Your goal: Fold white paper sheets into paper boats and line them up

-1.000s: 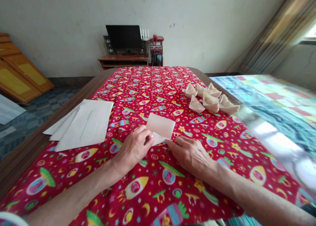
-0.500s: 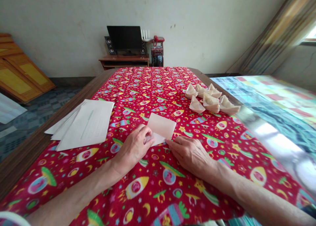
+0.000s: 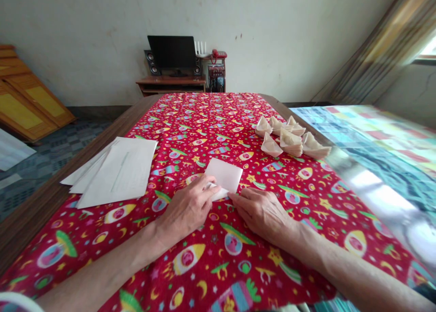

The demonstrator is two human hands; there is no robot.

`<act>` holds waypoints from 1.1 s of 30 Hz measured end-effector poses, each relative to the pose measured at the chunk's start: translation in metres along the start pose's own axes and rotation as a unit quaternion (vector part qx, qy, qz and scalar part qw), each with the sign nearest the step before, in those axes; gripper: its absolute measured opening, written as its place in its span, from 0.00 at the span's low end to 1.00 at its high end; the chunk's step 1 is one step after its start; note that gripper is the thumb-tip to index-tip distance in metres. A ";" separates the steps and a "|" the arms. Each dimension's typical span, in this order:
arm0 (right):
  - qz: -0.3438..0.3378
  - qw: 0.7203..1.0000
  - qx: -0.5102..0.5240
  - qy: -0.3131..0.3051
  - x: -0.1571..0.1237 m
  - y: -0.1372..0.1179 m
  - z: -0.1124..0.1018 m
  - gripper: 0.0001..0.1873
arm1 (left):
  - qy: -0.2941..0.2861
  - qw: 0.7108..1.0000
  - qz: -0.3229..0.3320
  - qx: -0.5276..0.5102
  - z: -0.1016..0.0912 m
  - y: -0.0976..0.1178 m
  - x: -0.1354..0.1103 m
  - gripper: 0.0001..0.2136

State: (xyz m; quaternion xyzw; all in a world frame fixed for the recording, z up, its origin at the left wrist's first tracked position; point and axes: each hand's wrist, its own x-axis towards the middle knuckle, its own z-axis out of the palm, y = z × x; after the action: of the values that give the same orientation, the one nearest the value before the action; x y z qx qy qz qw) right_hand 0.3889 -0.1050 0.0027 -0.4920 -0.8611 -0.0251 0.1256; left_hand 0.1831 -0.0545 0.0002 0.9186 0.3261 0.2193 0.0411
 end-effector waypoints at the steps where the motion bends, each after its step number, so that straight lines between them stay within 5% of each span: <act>1: 0.002 1.000 -0.001 -0.004 0.000 0.000 0.000 0.12 | -0.011 1.000 0.010 0.007 -0.002 0.002 0.000 0.15; 33: 0.008 0.999 0.013 -0.045 0.002 0.000 -0.004 0.10 | -0.139 0.982 0.107 0.070 -0.017 -0.009 -0.022 0.24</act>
State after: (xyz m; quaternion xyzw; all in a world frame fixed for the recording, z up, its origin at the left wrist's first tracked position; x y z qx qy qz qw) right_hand 0.3883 -0.1038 0.0068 -0.4980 -0.8621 0.0094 0.0935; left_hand 0.1556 -0.0616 0.0052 0.9702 0.2320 0.0697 -0.0017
